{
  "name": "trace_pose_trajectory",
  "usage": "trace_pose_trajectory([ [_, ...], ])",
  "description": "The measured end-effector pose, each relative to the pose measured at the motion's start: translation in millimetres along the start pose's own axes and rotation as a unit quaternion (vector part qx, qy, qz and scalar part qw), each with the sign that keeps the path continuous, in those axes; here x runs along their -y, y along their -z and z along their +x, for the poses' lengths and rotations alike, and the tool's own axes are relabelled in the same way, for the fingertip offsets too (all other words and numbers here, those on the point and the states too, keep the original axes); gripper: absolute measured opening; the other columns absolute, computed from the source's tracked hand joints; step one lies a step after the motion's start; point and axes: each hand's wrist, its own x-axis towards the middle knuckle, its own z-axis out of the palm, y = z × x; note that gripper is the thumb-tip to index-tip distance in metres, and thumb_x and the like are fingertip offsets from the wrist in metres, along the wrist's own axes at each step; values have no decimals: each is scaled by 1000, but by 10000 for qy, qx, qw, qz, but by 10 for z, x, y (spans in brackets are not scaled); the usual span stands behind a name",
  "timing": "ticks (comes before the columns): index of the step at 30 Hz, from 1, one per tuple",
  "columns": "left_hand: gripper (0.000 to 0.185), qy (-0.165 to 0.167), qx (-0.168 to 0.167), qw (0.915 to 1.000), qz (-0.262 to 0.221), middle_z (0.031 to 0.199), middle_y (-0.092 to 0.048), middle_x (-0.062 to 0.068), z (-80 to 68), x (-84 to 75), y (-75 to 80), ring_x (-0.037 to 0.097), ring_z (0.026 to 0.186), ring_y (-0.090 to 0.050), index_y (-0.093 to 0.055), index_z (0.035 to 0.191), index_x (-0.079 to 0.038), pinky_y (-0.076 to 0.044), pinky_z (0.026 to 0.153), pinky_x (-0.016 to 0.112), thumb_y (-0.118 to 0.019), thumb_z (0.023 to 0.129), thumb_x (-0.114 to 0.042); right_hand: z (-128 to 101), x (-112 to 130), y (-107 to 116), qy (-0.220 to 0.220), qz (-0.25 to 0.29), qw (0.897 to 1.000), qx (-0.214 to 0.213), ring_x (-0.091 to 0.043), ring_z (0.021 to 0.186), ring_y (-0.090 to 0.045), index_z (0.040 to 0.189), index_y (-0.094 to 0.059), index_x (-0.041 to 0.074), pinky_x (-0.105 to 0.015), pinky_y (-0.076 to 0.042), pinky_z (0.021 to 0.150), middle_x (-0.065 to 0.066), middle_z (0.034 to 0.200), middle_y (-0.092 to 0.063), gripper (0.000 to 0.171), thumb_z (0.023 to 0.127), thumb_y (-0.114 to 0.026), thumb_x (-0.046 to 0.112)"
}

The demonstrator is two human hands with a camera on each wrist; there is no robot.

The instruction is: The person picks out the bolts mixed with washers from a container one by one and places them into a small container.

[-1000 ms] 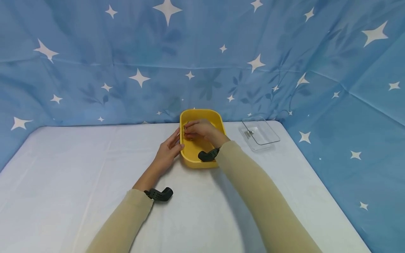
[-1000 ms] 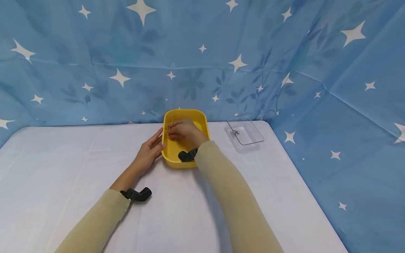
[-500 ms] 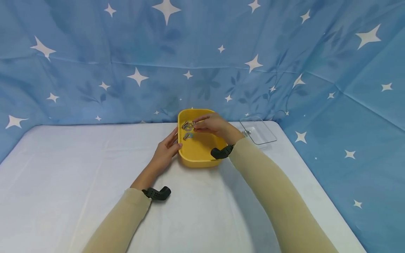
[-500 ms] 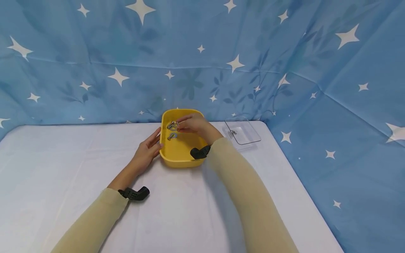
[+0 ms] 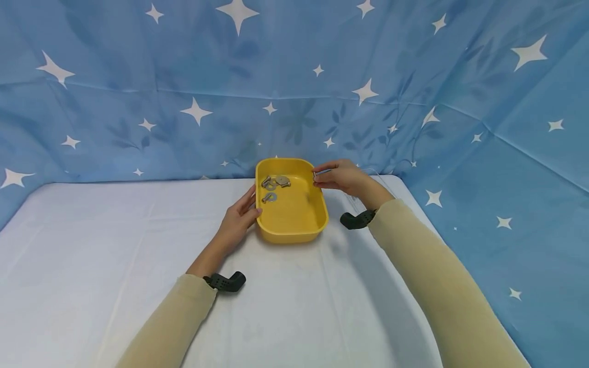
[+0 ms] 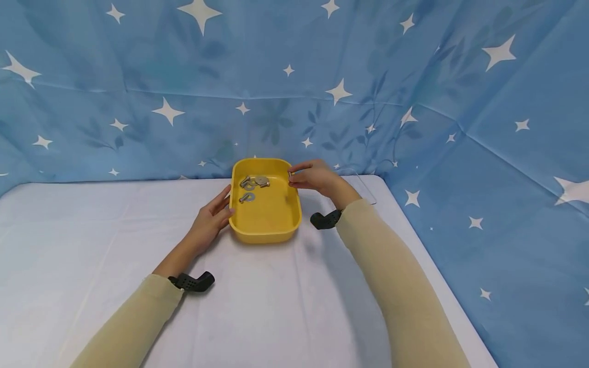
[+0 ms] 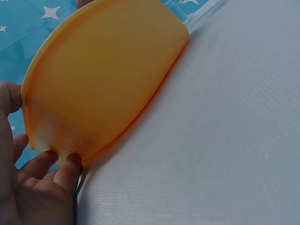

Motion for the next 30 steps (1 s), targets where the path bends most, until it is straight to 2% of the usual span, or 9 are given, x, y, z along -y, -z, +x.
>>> trace_pose_trajectory([
  [5, 68, 21, 27, 10000, 26, 168, -29, -1, -8, -2, 15, 18, 152, -35, -25, 160, -37, -43, 115, 35, -55, 101, -22, -60, -90, 284, -52, -161, 9999, -20, -11, 96, -71, 143, -54, 0, -26, -60, 92, -7, 118, -67, 46, 98, -63, 7],
  [11, 68, 63, 0, 10000, 44, 168, -29, -3, -20, -3, 27, 18, 152, -35, -25, 160, -39, -43, 115, 35, -55, 102, -22, -95, -185, 558, -118, -330, 9993, -143, -12, 102, -71, 146, -51, 2, -24, -59, 94, 2, 109, -67, 47, 101, -61, 10],
  [15, 67, 128, -28, 9999, 56, 167, -29, -5, -29, -10, 31, 17, 153, -34, -25, 159, -41, -42, 116, 37, -54, 102, -21, -94, -244, 706, -169, -460, 9985, -251, -9, 98, -71, 149, -48, 1, -29, -57, 101, 1, 113, -66, 51, 101, -61, 11],
  [19, 67, 154, -29, 9999, 40, 168, -29, -5, -27, -14, 27, 18, 153, -34, -25, 159, -41, -41, 117, 39, -54, 102, -22, -94, -324, 842, -252, -326, 9985, -347, -5, 93, -71, 151, -43, -1, -35, -51, 110, -1, 115, -64, 54, 101, -60, 9],
  [25, 68, 118, -2, 9999, 17, 168, -29, -3, -20, -10, 11, 19, 152, -35, -25, 160, -39, -41, 117, 41, -55, 101, -22, -115, -475, 1002, -359, -131, 9986, -360, -5, 92, -72, 153, -36, -5, -32, -52, 108, 3, 106, -64, 55, 102, -55, 3],
  [30, 68, 116, -33, 9999, 56, 167, -30, -3, -10, -14, 6, 18, 152, -36, -26, 159, -40, -42, 117, 39, -56, 101, -23, -94, -588, 1056, -469, -328, 9977, -366, -4, 89, -71, 152, -36, -7, -29, -55, 104, -1, 107, -65, 54, 102, -55, 3],
])
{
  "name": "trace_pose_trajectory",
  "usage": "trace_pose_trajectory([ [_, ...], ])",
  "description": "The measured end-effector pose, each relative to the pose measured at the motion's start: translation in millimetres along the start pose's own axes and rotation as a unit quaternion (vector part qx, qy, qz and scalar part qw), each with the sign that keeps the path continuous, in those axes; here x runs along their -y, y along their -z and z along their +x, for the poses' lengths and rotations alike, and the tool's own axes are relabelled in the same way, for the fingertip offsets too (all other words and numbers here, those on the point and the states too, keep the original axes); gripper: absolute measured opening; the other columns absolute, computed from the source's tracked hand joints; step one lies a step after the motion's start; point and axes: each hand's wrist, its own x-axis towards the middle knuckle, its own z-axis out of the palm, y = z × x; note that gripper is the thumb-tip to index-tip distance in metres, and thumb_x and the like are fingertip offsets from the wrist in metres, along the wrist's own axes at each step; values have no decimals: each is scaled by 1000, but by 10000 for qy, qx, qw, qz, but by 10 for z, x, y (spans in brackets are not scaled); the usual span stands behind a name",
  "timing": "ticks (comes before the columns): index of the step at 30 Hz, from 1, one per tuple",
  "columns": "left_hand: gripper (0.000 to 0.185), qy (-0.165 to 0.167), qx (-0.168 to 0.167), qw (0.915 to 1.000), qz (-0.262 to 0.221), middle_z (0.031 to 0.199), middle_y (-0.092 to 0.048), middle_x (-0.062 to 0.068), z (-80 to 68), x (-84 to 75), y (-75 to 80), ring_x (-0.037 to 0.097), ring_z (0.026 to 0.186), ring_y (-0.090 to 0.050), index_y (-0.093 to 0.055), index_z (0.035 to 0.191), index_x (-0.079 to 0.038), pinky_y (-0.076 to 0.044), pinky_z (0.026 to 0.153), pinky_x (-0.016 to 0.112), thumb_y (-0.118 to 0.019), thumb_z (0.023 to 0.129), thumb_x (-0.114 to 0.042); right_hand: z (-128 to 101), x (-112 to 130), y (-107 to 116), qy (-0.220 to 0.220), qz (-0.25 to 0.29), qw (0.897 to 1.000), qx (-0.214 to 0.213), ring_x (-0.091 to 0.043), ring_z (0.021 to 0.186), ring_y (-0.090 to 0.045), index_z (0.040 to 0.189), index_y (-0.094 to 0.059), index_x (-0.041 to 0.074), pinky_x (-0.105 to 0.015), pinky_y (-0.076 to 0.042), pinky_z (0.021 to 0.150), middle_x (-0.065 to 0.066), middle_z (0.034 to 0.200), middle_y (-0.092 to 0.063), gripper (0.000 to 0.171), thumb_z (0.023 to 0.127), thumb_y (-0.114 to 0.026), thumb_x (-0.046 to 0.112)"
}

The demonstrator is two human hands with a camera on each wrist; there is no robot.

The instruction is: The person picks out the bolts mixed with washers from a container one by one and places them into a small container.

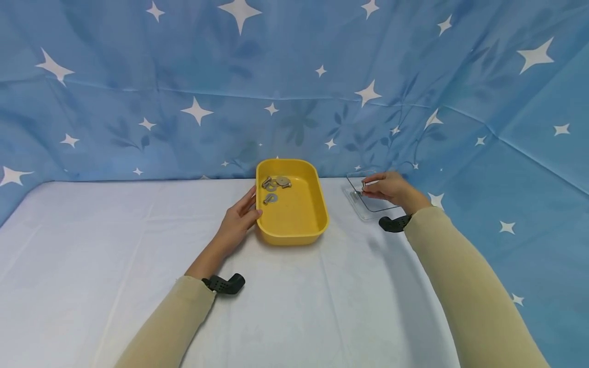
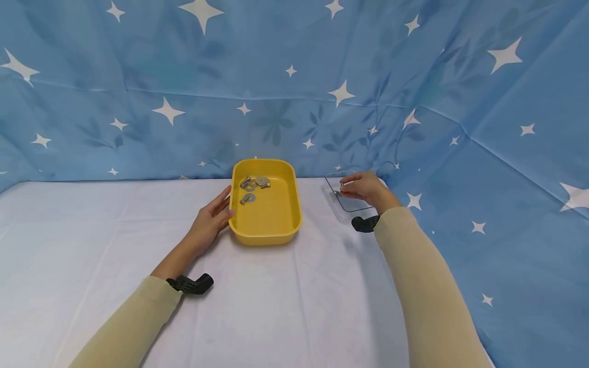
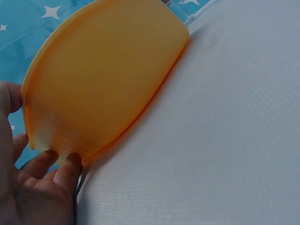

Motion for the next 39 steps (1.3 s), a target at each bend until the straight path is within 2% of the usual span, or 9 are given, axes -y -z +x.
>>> trace_pose_trajectory([
  [10, 69, -29, -34, 10000, 87, 167, -30, -2, 2, 4, 8, 19, 152, -36, -25, 160, -40, -42, 117, 40, -56, 100, -23, 130, -174, -69, -144, -951, 9948, -334, -2, 82, -65, 143, -50, -6, -28, -60, 94, -7, 118, -59, 46, 100, -60, 9],
  [19, 69, -11, -20, 10000, 55, 167, -31, -3, 5, -5, 1, 17, 151, -38, -26, 159, -41, -43, 117, 39, -56, 100, -22, 175, -174, -134, -223, -1135, 9915, -596, -2, 80, -62, 139, -52, -5, -19, -58, 81, -10, 120, -58, 42, 100, -60, 8],
  [23, 68, -66, 28, 10000, 29, 167, -30, -2, 16, -6, -2, 19, 151, -37, -26, 160, -39, -42, 117, 42, -56, 100, -22, 188, -171, -128, -334, -1164, 9904, -666, -5, 86, -62, 141, -52, -4, -22, -58, 86, -14, 127, -57, 43, 100, -60, 8],
  [29, 69, -66, -21, 10000, 41, 167, -30, -3, 25, 11, 1, 19, 152, -35, -27, 159, -40, -42, 118, 42, -56, 100, -21, 194, -155, -134, -516, -1139, 9900, -659, -19, 109, -59, 143, -51, -1, -36, -51, 107, -17, 139, -53, 43, 102, -58, 10],
  [33, 69, -76, -22, 9999, 79, 167, -30, -3, 26, 17, 9, 19, 152, -36, -26, 159, -40, -42, 117, 42, -56, 100, -21, 209, -157, -154, -498, -1035, 9911, -672, -25, 121, -56, 144, -51, -2, -41, -47, 114, -19, 144, -50, 44, 102, -57, 9],
  [39, 68, -23, -41, 10000, 71, 166, -32, -3, 30, 28, 9, 19, 151, -38, -28, 158, -41, -43, 117, 43, -56, 100, -22, 218, -173, -151, -443, -1162, 9890, -799, -24, 117, -57, 143, -53, -3, -41, -48, 113, -18, 140, -52, 42, 102, -57, 8],
])
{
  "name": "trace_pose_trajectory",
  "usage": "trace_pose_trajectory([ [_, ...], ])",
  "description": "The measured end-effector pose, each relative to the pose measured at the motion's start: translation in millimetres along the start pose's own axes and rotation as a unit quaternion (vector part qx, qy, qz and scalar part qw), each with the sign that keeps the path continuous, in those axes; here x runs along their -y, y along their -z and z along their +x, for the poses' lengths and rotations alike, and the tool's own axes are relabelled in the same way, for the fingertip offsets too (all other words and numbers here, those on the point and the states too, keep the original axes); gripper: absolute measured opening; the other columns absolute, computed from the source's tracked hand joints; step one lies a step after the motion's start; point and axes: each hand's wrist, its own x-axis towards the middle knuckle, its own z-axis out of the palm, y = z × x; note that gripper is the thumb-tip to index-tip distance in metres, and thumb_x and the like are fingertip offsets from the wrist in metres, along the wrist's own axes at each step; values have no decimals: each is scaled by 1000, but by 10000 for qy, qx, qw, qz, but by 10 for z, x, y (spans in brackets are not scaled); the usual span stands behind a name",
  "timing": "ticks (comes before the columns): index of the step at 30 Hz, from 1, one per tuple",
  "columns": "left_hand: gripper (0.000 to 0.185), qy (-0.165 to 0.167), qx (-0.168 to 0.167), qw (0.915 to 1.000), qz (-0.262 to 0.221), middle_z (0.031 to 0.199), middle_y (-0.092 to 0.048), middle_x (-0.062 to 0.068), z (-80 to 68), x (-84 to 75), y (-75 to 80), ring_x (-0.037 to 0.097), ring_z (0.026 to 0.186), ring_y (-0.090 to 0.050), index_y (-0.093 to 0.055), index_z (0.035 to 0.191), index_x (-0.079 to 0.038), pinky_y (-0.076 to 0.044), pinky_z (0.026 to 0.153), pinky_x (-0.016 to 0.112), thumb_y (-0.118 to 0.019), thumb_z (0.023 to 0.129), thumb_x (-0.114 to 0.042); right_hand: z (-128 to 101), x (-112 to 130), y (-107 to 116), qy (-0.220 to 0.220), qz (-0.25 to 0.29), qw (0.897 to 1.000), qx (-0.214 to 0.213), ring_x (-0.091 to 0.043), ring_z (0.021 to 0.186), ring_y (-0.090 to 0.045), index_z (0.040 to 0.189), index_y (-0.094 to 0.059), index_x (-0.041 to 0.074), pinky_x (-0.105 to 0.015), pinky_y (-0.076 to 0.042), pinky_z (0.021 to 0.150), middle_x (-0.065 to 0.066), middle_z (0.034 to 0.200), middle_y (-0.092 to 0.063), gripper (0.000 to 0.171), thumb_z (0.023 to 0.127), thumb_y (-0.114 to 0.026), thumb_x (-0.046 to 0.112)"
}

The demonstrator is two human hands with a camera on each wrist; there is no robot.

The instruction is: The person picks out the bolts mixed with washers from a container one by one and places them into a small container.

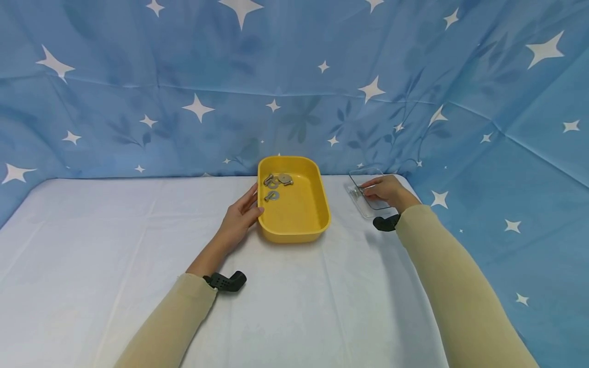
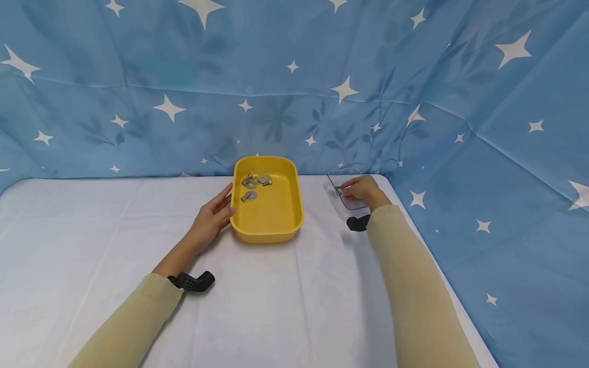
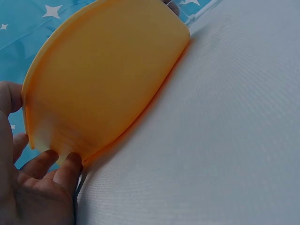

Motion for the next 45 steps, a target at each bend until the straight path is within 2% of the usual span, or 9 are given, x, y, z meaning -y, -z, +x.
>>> trace_pose_trajectory([
  [8, 68, -5, 30, 10000, -58, 167, -31, -3, -9, -3, -2, 19, 151, -38, -27, 159, -39, -42, 117, 41, -56, 100, -21, -96, 88, 98, 244, -16, 9994, 236, -35, 138, -50, 149, -46, -2, -43, -43, 118, -23, 156, -41, 49, 103, -55, 13],
  [11, 69, -5, 13, 10000, -71, 167, -30, -3, -14, 1, 12, 19, 151, -37, -26, 160, -38, -43, 116, 40, -56, 100, -21, -145, 193, 127, 489, 178, 9977, 425, -29, 133, -56, 152, -41, -2, -40, -43, 118, -22, 155, -44, 52, 104, -54, 14],
  [16, 69, 40, -13, 10000, -69, 167, -30, -4, -28, -1, 38, 18, 152, -36, -26, 160, -39, -43, 115, 37, -56, 101, -22, -224, 429, 118, 775, 743, 9922, 629, -3, 96, -69, 150, -41, -7, -28, -54, 105, -8, 125, -65, 53, 103, -56, 10],
  [19, 68, 76, -18, 10000, -52, 167, -30, -5, -35, -7, 44, 18, 152, -36, -26, 159, -40, -44, 115, 36, -56, 101, -22, -312, 594, 69, 804, 932, 9893, 779, -4, 93, -71, 148, -43, -8, -22, -58, 94, 1, 110, -68, 50, 102, -56, 8],
  [21, 68, 93, -25, 9999, -51, 167, -29, -5, -40, -12, 45, 18, 152, -36, -26, 159, -40, -44, 115, 36, -56, 101, -22, -361, 688, 25, 766, 947, 9886, 884, -8, 98, -71, 147, -46, -6, -24, -58, 96, 3, 105, -69, 49, 102, -58, 9],
  [24, 68, 92, -23, 9999, -57, 167, -29, -5, -45, -16, 45, 18, 152, -36, -26, 159, -39, -44, 115, 35, -56, 101, -23, -431, 806, -75, 813, 870, 9881, 970, -16, 110, -70, 144, -51, -4, -26, -57, 100, 0, 108, -72, 46, 101, -59, 10],
  [31, 68, -1, 26, 10000, -44, 167, -29, -4, -33, -17, 48, 19, 152, -36, -25, 160, -38, -43, 115, 36, -55, 101, -22, -488, 991, -370, 1025, 788, 9850, 1144, -31, 133, -58, 144, -53, -2, -29, -56, 102, -21, 148, -54, 45, 101, -59, 10],
  [40, 69, -15, 2, 10000, -21, 167, -29, -2, -30, -31, 15, 19, 152, -36, -24, 161, -37, -42, 116, 38, -55, 101, -21, -488, 1150, -848, 1095, 1172, 9778, 1347, -23, 111, -70, 139, -56, -7, -43, -49, 111, -25, 140, -60, 42, 99, -61, 4],
  [45, 69, -80, 58, 9999, -59, 167, -30, 0, -31, -30, -11, 20, 151, -38, -24, 161, -35, -43, 116, 39, -55, 101, -22, -469, 1170, -1096, 1053, 1394, 9729, 1515, -32, 120, -67, 137, -57, -9, -44, -49, 111, -29, 141, -58, 41, 98, -60, 2],
])
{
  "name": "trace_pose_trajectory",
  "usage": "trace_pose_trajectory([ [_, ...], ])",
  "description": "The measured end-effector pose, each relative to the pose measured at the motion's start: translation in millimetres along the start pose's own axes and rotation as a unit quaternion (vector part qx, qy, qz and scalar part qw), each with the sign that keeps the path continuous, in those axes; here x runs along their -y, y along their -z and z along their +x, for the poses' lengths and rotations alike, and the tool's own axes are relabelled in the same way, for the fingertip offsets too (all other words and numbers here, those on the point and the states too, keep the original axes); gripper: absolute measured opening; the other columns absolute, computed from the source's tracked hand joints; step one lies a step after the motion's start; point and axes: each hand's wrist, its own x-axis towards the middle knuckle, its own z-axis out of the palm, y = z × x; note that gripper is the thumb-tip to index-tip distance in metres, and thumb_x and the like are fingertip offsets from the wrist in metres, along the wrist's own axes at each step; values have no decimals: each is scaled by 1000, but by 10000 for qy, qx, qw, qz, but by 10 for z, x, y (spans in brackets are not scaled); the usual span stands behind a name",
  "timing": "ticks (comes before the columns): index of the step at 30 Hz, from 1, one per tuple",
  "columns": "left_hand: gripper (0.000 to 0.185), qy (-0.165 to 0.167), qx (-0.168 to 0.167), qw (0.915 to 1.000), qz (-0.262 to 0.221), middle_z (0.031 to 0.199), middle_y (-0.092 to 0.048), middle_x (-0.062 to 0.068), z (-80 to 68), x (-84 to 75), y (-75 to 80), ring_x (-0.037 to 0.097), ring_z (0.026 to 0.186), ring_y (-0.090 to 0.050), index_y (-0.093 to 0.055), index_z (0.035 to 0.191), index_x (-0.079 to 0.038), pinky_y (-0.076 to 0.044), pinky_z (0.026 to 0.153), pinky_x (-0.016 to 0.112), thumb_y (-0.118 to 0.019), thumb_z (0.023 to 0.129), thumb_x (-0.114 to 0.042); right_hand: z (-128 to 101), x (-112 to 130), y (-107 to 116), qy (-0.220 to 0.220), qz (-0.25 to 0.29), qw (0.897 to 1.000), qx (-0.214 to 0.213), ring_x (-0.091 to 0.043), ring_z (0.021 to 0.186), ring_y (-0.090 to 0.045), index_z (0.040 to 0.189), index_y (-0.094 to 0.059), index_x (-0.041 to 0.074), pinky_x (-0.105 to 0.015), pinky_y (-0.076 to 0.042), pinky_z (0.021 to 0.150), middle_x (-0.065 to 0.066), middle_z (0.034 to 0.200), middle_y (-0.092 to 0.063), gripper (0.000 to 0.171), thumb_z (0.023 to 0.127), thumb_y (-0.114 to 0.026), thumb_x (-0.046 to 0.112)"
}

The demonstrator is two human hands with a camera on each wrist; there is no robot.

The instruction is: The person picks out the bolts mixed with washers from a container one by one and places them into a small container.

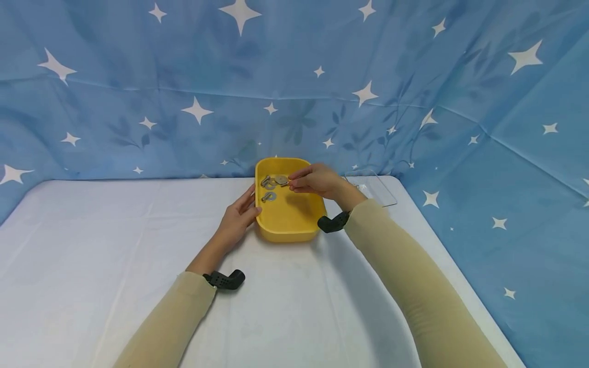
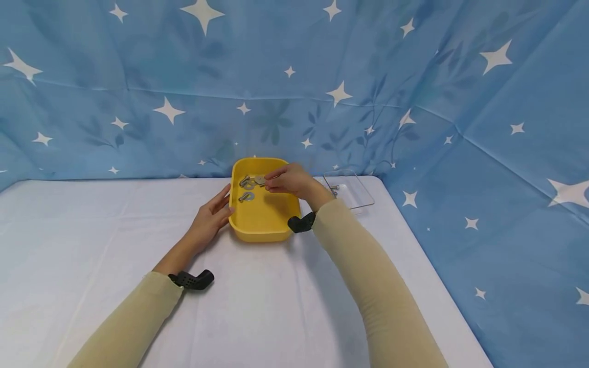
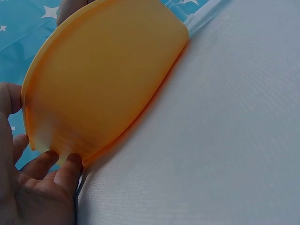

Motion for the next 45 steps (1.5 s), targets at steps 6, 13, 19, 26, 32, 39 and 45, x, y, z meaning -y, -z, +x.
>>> trace_pose_trajectory([
  [6, 68, 55, 14, 10000, -14, 167, -31, 0, 7, -3, -33, 21, 150, -39, -27, 160, -37, -42, 117, 41, -55, 100, -21, 107, -96, -203, -58, 40, 10000, -30, -34, 122, -66, 136, -58, -9, -41, -52, 107, -28, 136, -62, 39, 98, -59, 0],
  [13, 68, 145, 2, 9999, -31, 167, -30, 0, 27, 9, -40, 20, 152, -36, -27, 159, -39, -40, 119, 43, -56, 100, -22, 211, -190, -342, -171, 126, 9996, -166, -30, 110, -71, 133, -62, -7, -39, -55, 104, -25, 127, -66, 36, 97, -60, -2],
  [19, 69, 163, 8, 9999, -8, 167, -30, 0, 16, -7, -42, 21, 152, -36, -26, 160, -39, -41, 119, 43, -55, 100, -22, 251, -223, -448, -371, 146, 9989, -238, -26, 106, -71, 134, -63, -4, -37, -55, 105, -23, 128, -68, 35, 99, -58, 1],
  [26, 69, 156, 25, 9999, 5, 167, -30, 2, 12, -2, -44, 22, 152, -36, -26, 160, -39, -40, 119, 44, -56, 100, -22, 321, -240, -589, -565, 339, 9974, -292, -25, 110, -70, 135, -62, -2, -35, -55, 104, -20, 131, -67, 35, 101, -55, 4],
  [32, 70, 120, 10, 9999, 91, 168, -28, 0, 11, -8, -35, 21, 153, -34, -24, 160, -39, -41, 118, 45, -56, 100, -23, 341, -241, -697, -425, 480, 9978, -194, -25, 112, -67, 138, -57, -3, -39, -52, 109, -20, 138, -63, 36, 105, -46, 3],
  [39, 70, 76, -5, 10000, 63, 167, -31, 3, 13, 0, -16, 22, 152, -36, -25, 160, -38, -42, 118, 46, -55, 100, -21, 363, -260, -771, -363, 603, 9967, -413, -21, 98, -70, 135, -62, -2, -38, -56, 104, -19, 132, -67, 34, 104, -49, 4],
  [45, 68, -11, -7, 10000, 69, 167, -30, 3, 11, -8, 3, 22, 152, -36, -26, 160, -38, -41, 118, 46, -54, 100, -21, 309, -257, -815, -427, 739, 9945, -600, -21, 99, -73, 135, -62, 1, -35, -61, 93, -15, 130, -68, 33, 105, -51, 8],
])
